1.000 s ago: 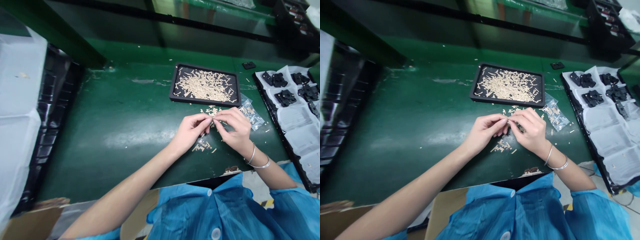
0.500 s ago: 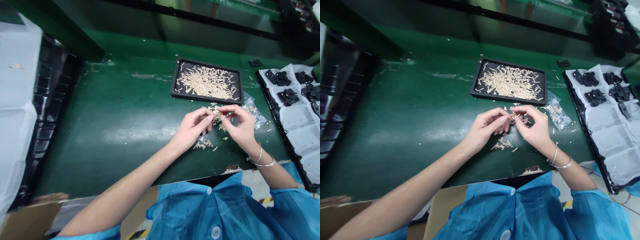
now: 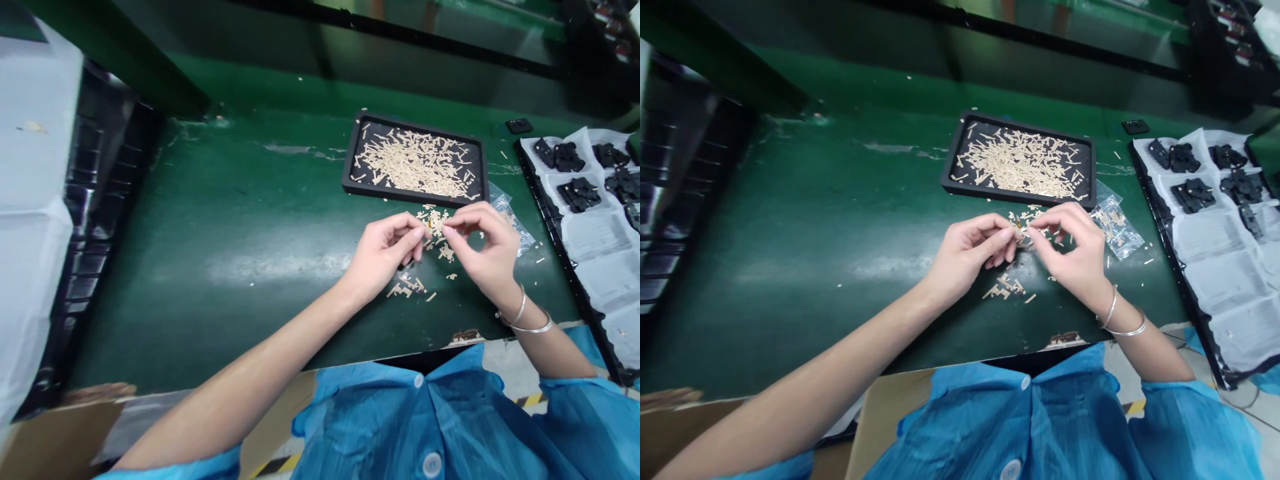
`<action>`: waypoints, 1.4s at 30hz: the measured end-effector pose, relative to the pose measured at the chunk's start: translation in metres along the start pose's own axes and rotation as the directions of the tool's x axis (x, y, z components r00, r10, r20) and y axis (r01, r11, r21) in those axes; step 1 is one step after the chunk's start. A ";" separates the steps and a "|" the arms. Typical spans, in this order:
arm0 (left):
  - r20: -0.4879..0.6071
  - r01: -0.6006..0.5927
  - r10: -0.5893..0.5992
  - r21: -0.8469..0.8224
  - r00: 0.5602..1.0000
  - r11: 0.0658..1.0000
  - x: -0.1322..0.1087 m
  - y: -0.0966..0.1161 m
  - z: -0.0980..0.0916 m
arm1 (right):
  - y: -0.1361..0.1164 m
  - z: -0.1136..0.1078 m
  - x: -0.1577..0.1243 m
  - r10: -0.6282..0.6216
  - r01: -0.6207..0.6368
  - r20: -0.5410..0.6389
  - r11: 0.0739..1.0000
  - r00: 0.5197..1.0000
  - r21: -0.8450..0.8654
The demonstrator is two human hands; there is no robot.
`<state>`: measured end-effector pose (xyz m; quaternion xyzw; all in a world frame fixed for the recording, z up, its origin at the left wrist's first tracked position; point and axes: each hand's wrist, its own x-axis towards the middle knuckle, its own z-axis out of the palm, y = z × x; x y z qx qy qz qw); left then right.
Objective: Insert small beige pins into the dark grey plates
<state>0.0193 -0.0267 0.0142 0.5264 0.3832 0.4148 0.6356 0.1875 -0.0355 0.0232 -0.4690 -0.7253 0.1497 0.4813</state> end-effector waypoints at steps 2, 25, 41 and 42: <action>-0.029 -0.006 0.006 -0.006 1.000 1.000 0.000 0.000 0.001 | -0.002 0.001 -0.001 -0.224 0.216 -0.014 0.954 0.975 -0.206; -0.009 -0.213 0.262 0.558 0.965 0.802 -0.004 -0.010 -0.001 | -0.001 0.008 -0.004 -0.424 0.476 0.221 0.737 0.878 -0.479; 0.079 0.023 -0.021 -0.031 0.997 0.999 0.001 0.002 -0.007 | 0.011 -0.008 0.008 -0.250 0.231 0.005 0.887 0.968 -0.400; 0.109 0.059 -0.047 -0.105 0.993 0.993 0.003 0.001 -0.008 | 0.011 -0.008 0.008 -0.280 0.266 0.018 0.887 0.960 -0.378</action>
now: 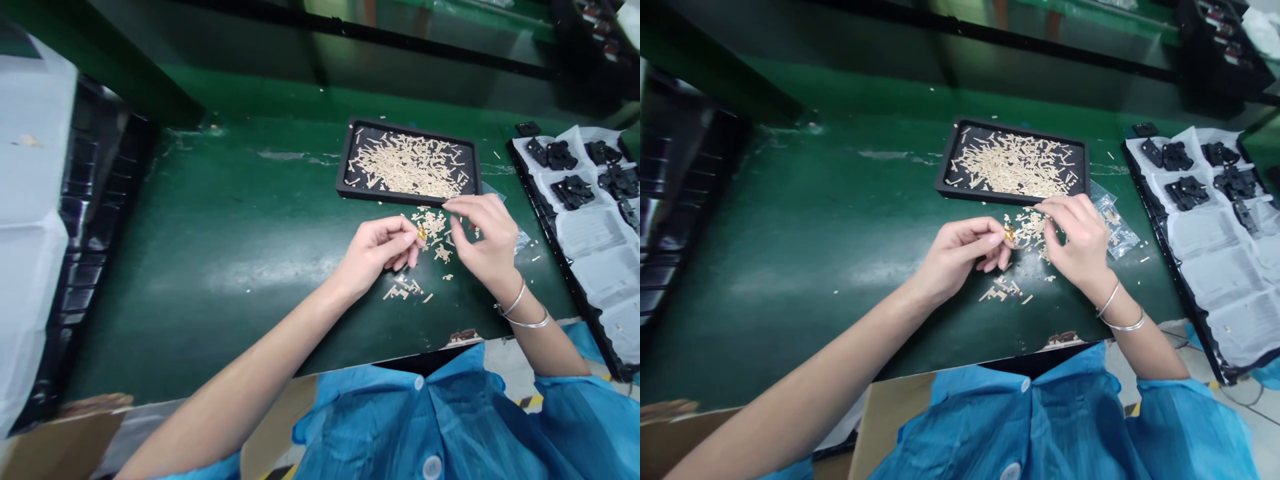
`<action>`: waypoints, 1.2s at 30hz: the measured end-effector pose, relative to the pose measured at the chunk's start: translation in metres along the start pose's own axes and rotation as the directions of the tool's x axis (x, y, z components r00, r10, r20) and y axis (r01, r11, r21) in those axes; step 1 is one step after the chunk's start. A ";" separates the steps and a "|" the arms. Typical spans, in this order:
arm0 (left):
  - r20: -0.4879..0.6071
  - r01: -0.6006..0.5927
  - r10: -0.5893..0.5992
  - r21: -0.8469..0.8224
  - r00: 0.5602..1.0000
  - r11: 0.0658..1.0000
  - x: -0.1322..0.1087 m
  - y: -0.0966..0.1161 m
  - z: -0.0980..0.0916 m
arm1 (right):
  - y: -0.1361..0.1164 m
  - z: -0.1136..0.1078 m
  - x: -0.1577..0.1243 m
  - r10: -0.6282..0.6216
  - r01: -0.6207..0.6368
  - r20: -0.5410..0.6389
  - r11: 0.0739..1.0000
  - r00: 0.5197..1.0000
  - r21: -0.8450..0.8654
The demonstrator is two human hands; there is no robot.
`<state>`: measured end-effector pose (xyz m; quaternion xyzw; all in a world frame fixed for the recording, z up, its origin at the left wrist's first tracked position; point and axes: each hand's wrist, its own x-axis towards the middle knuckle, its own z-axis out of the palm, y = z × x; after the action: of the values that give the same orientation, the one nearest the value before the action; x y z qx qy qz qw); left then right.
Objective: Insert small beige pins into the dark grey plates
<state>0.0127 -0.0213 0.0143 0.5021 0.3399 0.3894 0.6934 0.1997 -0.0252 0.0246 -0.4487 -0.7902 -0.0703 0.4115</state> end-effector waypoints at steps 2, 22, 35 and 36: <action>0.056 0.061 -0.055 -0.114 0.997 0.992 0.002 -0.001 -0.001 | -0.002 -0.001 0.000 -0.093 0.093 -0.008 0.994 0.996 0.058; 0.124 0.290 -0.271 -0.163 0.954 0.943 0.000 0.009 -0.004 | -0.012 0.009 -0.004 -0.219 0.223 -0.044 0.950 0.975 0.218; -0.033 0.182 -0.180 0.127 0.983 0.975 -0.006 0.003 -0.011 | -0.017 0.005 0.009 0.263 -0.773 0.736 0.070 0.624 0.630; -0.052 0.183 -0.177 0.135 0.983 0.974 -0.006 0.004 -0.011 | -0.016 0.007 0.009 0.234 -0.779 0.758 -0.001 0.609 0.626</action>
<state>-0.0003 -0.0214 0.0156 0.5085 0.4240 0.3103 0.6822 0.1809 -0.0254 0.0301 -0.3697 -0.4945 0.6833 0.3897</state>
